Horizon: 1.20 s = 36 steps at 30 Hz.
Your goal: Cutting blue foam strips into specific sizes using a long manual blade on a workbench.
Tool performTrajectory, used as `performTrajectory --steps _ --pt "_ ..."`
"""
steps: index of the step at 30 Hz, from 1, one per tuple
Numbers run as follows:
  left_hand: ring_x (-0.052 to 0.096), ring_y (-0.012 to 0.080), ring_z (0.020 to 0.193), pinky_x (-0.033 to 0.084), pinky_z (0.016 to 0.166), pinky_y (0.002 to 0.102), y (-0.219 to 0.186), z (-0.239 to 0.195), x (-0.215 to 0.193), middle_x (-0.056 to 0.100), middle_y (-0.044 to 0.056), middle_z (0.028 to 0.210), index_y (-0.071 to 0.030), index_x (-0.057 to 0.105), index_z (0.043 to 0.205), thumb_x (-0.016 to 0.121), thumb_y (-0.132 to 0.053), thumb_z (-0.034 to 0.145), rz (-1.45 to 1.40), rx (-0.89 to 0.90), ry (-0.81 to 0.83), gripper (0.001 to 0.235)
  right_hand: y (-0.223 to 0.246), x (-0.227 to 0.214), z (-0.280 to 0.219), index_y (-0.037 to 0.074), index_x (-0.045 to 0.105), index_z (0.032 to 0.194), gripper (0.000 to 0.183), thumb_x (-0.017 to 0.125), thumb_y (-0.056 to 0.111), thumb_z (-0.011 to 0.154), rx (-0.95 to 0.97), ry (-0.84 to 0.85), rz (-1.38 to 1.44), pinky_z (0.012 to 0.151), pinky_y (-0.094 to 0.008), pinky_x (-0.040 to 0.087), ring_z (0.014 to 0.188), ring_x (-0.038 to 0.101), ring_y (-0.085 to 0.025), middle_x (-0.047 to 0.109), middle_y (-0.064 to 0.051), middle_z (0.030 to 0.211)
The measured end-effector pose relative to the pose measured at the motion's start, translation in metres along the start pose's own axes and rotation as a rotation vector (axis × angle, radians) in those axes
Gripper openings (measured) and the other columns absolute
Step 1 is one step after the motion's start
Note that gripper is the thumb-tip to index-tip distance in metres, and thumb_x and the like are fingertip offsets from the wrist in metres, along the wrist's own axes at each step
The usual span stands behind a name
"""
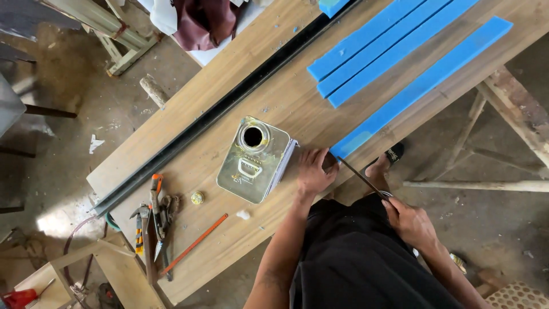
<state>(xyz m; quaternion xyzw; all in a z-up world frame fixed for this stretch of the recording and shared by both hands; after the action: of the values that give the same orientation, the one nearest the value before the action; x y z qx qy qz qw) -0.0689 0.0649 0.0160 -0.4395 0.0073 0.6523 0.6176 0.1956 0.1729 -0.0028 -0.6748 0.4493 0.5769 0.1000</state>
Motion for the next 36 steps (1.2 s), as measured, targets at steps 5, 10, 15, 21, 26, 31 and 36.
performTrajectory --steps 5,10,15,21,26,31,36 --pt "0.063 0.0275 0.076 0.053 0.069 0.039 -0.006 0.006 -0.003 0.06 0.006 0.09 -0.014 0.069 0.108 0.075 -0.035 0.067 -0.004 0.028 0.01 0.046 0.012 -0.004 0.002 0.017 0.072 0.106 0.031 0.058 0.041 0.094 -0.032 -0.039 0.01 0.066 -0.049 0.058 0.077 0.072 -0.038 0.074 -0.017 0.078" --pt "0.064 0.0251 0.074 0.053 0.067 0.038 -0.012 0.007 -0.002 0.061 0.003 0.089 -0.018 0.068 0.107 0.075 -0.035 0.067 0.044 0.034 0.054 0.043 0.014 -0.008 0.002 0.018 0.072 0.105 0.029 0.057 0.041 0.095 -0.045 -0.053 -0.021 0.063 -0.047 0.058 0.075 0.072 -0.037 0.074 -0.016 0.077" --pt "0.062 0.0249 0.075 0.051 0.066 0.037 -0.014 0.007 -0.001 0.061 0.003 0.093 -0.018 0.068 0.107 0.072 -0.039 0.07 0.138 0.041 0.041 0.043 -0.026 -0.026 0.013 0.019 0.074 0.097 0.038 0.049 0.047 0.104 0.11 -0.175 -0.056 0.067 -0.041 0.058 0.068 0.073 -0.028 0.072 -0.007 0.068" --pt "0.06 0.032 0.087 0.048 0.082 0.05 -0.007 0.005 0.008 0.067 0.008 0.095 -0.009 0.068 0.109 0.074 -0.041 0.078 0.104 -0.082 0.227 0.045 -0.031 -0.07 0.04 0.017 0.071 0.102 0.028 0.046 0.029 0.107 0.162 -0.101 0.091 0.075 -0.048 0.05 0.078 0.069 -0.032 0.074 0.005 0.083" --pt "0.06 0.0325 0.084 0.047 0.082 0.046 -0.015 0.024 -0.007 0.065 0.009 0.092 -0.01 0.069 0.104 0.074 -0.046 0.068 0.044 -0.118 0.166 0.051 0.024 -0.048 0.023 0.018 0.07 0.098 0.031 0.054 0.045 0.095 0.019 -0.013 -0.088 0.068 -0.05 0.053 0.074 0.068 -0.041 0.072 -0.013 0.069" --pt "0.063 0.0267 0.073 0.05 0.069 0.04 -0.014 0.022 -0.012 0.063 0.005 0.08 -0.013 0.071 0.094 0.075 -0.044 0.055 0.072 -0.07 -0.025 0.049 0.042 -0.044 0.021 0.023 0.077 0.106 0.035 0.057 0.048 0.091 0.013 -0.011 -0.121 0.074 -0.049 0.06 0.079 0.074 -0.033 0.075 -0.013 0.075" --pt "0.062 0.0251 0.069 0.049 0.063 0.037 -0.016 0.023 -0.015 0.061 0.003 0.075 -0.017 0.069 0.087 0.077 -0.05 0.06 0.089 -0.059 -0.057 0.043 0.049 -0.054 0.023 0.021 0.077 0.11 0.038 0.057 0.048 0.093 0.089 0.067 -0.065 0.073 -0.046 0.061 0.08 0.074 -0.034 0.076 -0.013 0.077"
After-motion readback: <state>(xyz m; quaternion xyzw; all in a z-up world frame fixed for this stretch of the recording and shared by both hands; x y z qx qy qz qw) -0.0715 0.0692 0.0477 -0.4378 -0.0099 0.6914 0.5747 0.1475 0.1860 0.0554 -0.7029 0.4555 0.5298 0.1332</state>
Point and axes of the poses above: each hand's wrist, its own z-axis towards the middle knuckle, its own x-axis out of the palm, y = z × x, the point moved 10 cm from there along z, towards the middle knuckle
